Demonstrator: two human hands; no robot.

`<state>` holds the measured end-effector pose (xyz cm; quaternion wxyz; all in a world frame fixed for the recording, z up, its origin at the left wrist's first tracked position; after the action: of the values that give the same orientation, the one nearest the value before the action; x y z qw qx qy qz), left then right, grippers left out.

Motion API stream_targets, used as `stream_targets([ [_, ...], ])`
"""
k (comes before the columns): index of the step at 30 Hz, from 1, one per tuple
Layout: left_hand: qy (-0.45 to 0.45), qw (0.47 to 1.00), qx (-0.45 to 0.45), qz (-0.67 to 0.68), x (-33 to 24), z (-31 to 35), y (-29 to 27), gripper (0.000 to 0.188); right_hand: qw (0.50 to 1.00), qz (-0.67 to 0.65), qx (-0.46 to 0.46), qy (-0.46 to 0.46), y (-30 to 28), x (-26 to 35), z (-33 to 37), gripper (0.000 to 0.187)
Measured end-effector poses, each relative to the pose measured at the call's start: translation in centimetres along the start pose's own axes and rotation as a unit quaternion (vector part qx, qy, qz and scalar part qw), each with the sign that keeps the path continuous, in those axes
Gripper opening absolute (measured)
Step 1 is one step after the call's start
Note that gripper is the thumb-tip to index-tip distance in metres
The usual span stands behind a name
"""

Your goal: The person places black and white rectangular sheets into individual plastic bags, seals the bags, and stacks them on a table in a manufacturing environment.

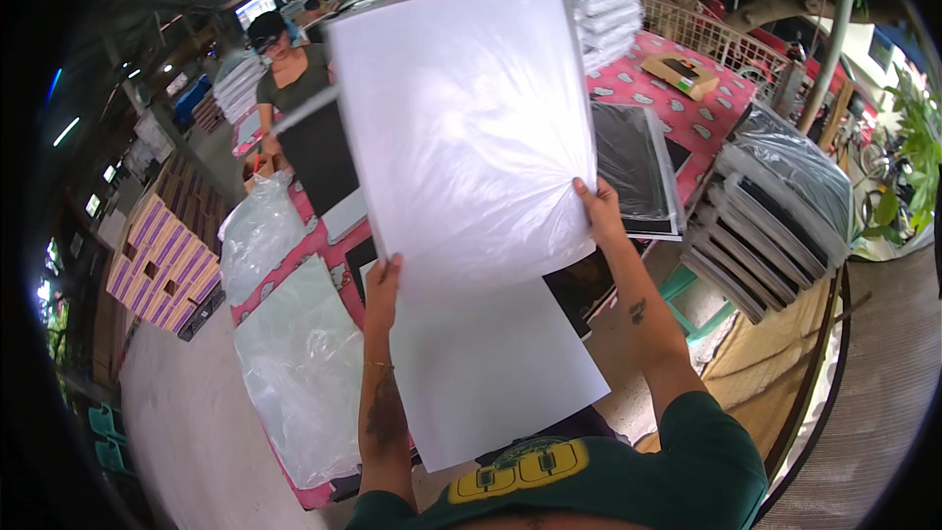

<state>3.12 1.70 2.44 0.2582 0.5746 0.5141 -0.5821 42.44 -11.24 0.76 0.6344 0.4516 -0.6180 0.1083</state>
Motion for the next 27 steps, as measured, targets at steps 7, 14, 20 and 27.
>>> stream_targets([
  [7, -0.162, 0.938, 0.122, 0.28, -0.8, -8.1, 15.6, 0.028, 0.978, 0.101, -0.155, 0.101, -13.6, 4.1, -6.3, 0.046],
  [14, -0.266, 0.861, 0.043, 0.431, 4.4, -11.4, 28.5, 0.033, 0.908, 0.408, -0.058, 0.074, -26.4, 3.0, -5.1, 0.058],
  [20, -0.256, 0.9, 0.043, 0.349, 5.0, -9.9, 27.2, 0.041, 0.665, 0.742, 0.019, -0.078, -15.8, 4.0, -0.5, 0.079],
  [27, 0.033, 0.99, -0.06, -0.125, -4.0, -1.4, 22.1, 0.049, 0.589, 0.747, 0.221, -0.216, -7.8, -4.0, -0.5, 0.072],
])
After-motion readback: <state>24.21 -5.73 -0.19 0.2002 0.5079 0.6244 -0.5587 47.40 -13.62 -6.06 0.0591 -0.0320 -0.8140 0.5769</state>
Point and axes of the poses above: each hand's wrist, its own z-axis away from the middle knuckle, its own y-axis out of the palm, x = y × z, the point moved 1 cm from there along -z, towards the middle knuckle, and after that the axes turned 1 degree about y, right-handed, at the moved point
